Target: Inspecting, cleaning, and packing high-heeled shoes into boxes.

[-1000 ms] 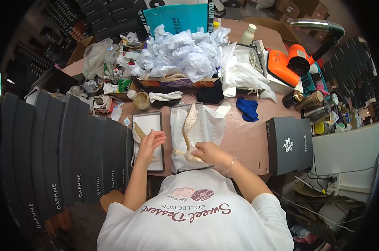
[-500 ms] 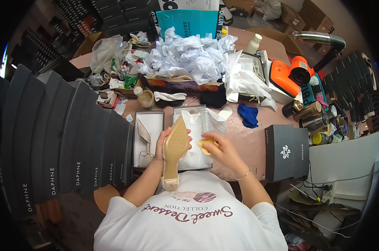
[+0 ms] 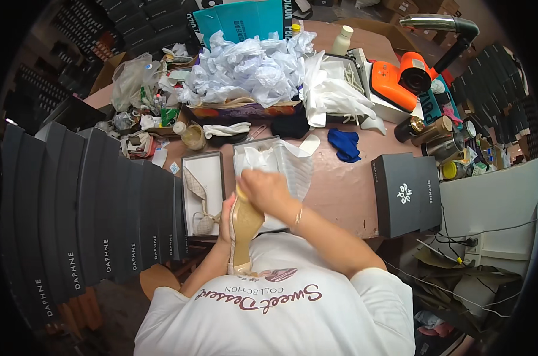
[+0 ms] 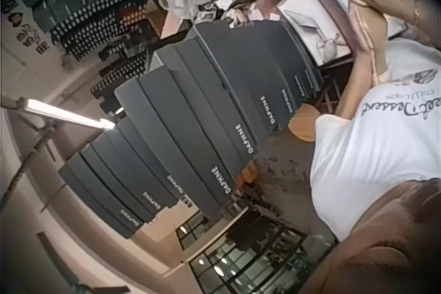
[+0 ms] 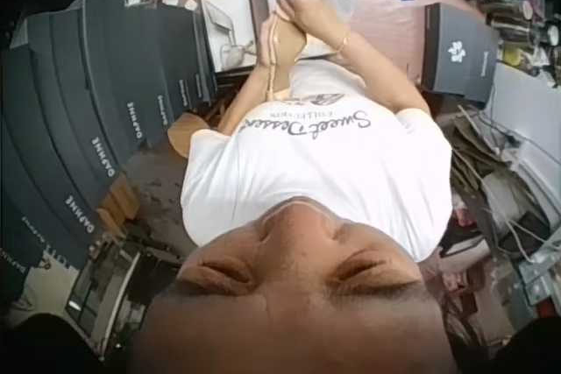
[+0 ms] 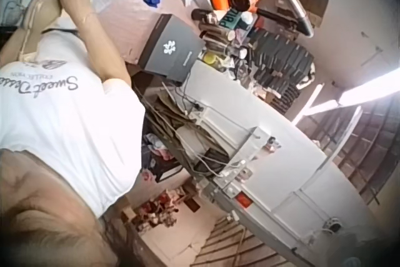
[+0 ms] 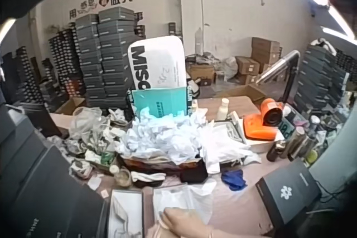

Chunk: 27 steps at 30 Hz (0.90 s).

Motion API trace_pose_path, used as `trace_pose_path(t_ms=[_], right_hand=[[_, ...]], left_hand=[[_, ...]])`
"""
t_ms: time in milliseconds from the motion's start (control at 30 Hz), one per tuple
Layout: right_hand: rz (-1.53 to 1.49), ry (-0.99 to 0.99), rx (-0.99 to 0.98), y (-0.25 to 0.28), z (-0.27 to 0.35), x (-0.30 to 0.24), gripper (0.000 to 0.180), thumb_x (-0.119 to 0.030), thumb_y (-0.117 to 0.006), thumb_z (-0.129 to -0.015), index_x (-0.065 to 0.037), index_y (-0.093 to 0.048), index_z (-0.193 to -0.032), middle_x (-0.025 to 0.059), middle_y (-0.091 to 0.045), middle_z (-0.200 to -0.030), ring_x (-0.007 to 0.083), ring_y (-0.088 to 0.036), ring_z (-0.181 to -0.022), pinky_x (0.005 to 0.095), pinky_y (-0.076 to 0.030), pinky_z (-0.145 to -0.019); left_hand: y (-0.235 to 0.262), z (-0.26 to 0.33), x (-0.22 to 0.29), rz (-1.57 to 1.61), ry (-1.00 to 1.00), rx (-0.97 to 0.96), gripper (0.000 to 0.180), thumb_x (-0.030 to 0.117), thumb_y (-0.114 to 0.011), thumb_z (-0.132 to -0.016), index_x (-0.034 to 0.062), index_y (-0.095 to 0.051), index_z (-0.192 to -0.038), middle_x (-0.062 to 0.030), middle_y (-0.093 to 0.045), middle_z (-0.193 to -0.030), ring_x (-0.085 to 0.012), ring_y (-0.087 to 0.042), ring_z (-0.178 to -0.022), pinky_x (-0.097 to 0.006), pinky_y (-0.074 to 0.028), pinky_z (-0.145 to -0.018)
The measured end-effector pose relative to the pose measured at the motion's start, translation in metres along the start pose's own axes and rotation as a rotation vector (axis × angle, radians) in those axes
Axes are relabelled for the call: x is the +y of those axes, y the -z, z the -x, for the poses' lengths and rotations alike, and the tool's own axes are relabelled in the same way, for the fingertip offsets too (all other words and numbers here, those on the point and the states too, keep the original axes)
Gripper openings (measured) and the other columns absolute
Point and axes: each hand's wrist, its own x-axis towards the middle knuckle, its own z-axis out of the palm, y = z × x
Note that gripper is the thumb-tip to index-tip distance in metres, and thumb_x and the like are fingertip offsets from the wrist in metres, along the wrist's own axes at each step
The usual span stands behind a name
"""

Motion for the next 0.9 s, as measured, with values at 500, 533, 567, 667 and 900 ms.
trace_pose_path(t_ms=[500,533,567,667,900], right_hand=[[0.04,0.168,-0.062,-0.002,0.004,0.001,0.018,-0.023,-0.06,-0.079,-0.011,-0.05,-0.07,0.0048,-0.054,-0.056,0.0208,-0.058,-0.046,0.0335,-0.045,-0.04],[0.046,0.145,-0.002,-0.002,-0.001,0.009,0.016,-0.022,-0.06,-0.078,-0.011,-0.05,-0.071,0.0037,-0.054,-0.056,0.0196,-0.058,-0.046,0.0328,-0.045,-0.039],[0.049,0.117,0.009,-0.007,0.007,0.019,0.016,-0.021,-0.061,-0.077,-0.012,-0.049,-0.07,0.0039,-0.053,-0.055,0.0201,-0.058,-0.047,0.0326,-0.044,-0.04],[0.051,0.292,-0.2,0.019,0.055,-0.016,0.017,-0.023,-0.061,-0.08,-0.012,-0.051,-0.072,0.0053,-0.055,-0.058,0.0227,-0.059,-0.048,0.033,-0.045,-0.042],[0.031,0.258,-0.136,0.018,0.048,-0.001,0.016,-0.024,-0.061,-0.08,-0.011,-0.052,-0.076,0.0036,-0.053,-0.057,0.0218,-0.058,-0.047,0.0334,-0.045,-0.041]], left_hand=[[0.012,-0.003,0.006,0.085,0.105,-0.051,0.054,0.046,-0.03,-0.093,0.0024,-0.051,-0.117,-0.016,-0.06,-0.1,-0.0227,-0.062,-0.086,-0.033,-0.052,-0.073],[0.026,-0.009,0.004,0.125,0.104,-0.233,0.055,0.046,-0.03,-0.093,0.002,-0.05,-0.119,-0.0171,-0.059,-0.103,-0.024,-0.061,-0.089,-0.035,-0.052,-0.076],[0.038,-0.012,0.0,0.041,0.117,-0.278,0.056,0.046,-0.029,-0.093,0.0019,-0.049,-0.122,-0.018,-0.059,-0.102,-0.0257,-0.061,-0.088,-0.037,-0.053,-0.076],[-0.008,-0.007,0.007,0.002,0.096,0.21,0.054,0.046,-0.029,-0.093,0.003,-0.05,-0.119,-0.0164,-0.061,-0.093,-0.024,-0.063,-0.079,-0.034,-0.055,-0.066],[0.006,-0.014,0.004,-0.006,0.172,-0.048,0.058,0.046,-0.029,-0.093,-0.0025,-0.051,-0.116,-0.0175,-0.06,-0.104,-0.0238,-0.063,-0.087,-0.035,-0.054,-0.071]])
